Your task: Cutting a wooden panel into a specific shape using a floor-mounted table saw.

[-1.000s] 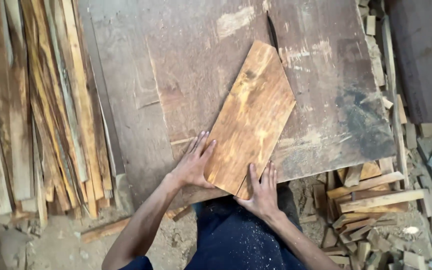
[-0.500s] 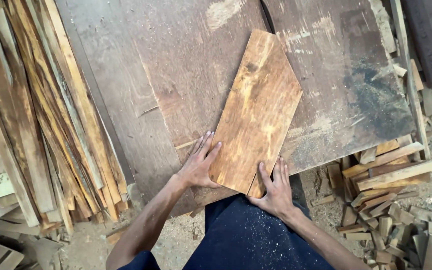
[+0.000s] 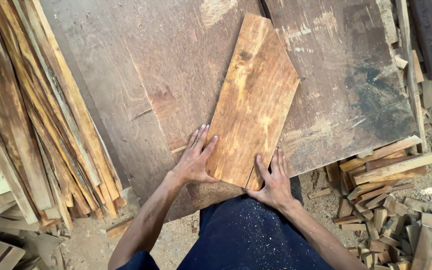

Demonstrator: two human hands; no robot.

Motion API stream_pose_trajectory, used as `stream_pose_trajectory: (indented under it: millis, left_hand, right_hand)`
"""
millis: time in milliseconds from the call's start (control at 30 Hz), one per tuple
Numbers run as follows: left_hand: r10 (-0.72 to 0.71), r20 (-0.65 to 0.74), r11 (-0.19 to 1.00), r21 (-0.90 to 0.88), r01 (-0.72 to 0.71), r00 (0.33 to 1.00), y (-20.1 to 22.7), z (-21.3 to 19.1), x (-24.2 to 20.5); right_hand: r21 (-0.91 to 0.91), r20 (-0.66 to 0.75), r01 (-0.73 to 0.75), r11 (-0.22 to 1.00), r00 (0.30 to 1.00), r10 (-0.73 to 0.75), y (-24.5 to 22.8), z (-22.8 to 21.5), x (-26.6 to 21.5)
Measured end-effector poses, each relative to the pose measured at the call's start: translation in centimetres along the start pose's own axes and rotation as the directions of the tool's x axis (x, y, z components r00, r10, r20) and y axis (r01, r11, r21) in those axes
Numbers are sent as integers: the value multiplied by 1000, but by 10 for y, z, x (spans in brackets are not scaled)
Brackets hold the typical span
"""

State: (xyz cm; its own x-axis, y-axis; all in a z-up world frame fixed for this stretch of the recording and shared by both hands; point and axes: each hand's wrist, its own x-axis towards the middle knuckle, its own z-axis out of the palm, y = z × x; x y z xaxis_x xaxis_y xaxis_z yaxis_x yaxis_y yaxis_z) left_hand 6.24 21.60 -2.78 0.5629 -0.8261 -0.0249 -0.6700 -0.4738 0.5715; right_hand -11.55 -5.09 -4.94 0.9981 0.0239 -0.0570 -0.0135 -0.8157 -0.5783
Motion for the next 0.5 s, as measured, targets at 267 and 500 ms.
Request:
stream_pose_trajectory:
  millis: [267, 500]
  left_hand:
    - [2, -24, 999, 33, -1, 1000, -11, 10, 1]
    - [39, -70, 998, 43, -36, 997, 3, 22, -3]
  right_hand:
    - [-6, 34, -4, 1000, 999, 5, 7, -8, 12]
    - [16, 47, -22, 1000, 999, 21, 18, -9, -5]
